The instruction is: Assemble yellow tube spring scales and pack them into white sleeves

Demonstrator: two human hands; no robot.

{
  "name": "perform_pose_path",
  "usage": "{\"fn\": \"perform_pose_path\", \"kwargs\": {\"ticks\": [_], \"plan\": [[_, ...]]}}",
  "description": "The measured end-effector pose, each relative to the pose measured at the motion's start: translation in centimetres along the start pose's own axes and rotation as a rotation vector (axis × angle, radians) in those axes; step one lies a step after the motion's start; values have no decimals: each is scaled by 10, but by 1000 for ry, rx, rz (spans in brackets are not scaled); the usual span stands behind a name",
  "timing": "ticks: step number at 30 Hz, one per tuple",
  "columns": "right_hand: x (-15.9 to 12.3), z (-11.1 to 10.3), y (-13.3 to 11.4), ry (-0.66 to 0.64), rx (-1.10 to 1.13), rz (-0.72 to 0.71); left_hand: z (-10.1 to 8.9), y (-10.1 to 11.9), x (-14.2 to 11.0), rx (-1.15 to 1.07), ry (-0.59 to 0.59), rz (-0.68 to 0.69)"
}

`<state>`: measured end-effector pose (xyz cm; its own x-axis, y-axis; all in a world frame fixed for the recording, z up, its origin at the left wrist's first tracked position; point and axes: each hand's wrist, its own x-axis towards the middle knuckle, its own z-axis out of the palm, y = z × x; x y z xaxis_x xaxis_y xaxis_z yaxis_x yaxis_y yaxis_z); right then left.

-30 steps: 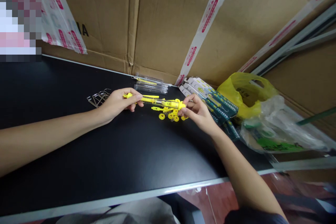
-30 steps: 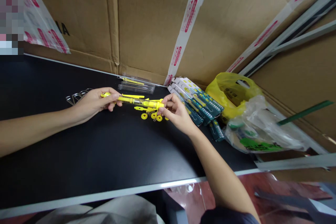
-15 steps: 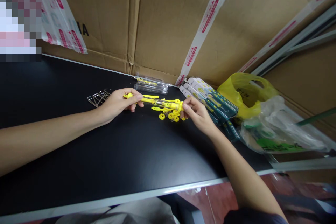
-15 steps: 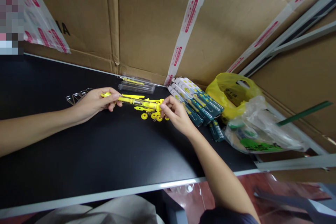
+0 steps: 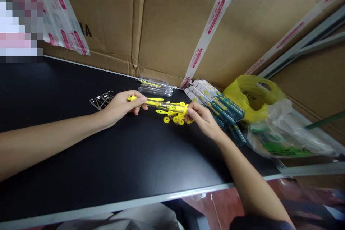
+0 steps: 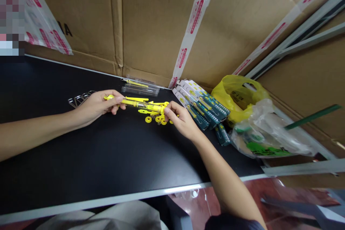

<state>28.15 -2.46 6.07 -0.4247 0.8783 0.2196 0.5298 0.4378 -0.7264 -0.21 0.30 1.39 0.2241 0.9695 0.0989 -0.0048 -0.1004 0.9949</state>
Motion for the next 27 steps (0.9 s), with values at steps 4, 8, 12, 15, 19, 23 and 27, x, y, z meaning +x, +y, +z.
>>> {"fn": "perform_pose_path", "kwargs": {"ticks": [4,8,12,15,19,23,27], "plan": [[1,0,3,-6,-71,-7,0,0,0,17,-12,-1],[0,1,3,-10,-55,-4,-1,-1,0,8,-18,6],[-1,1,0,16,-6,3,0,-2,1,-3,-14,-3],[-1,1,0,5,45,7,0,-1,1,-12,-16,-6],[-1,1,1,-6,50,1,0,-1,1,-15,-16,-9],[0,1,-1,-8,-59,-24,0,0,0,-12,-14,-8],[0,0,0,-13,-76,-25,-1,0,0,-13,-18,-9]]}}
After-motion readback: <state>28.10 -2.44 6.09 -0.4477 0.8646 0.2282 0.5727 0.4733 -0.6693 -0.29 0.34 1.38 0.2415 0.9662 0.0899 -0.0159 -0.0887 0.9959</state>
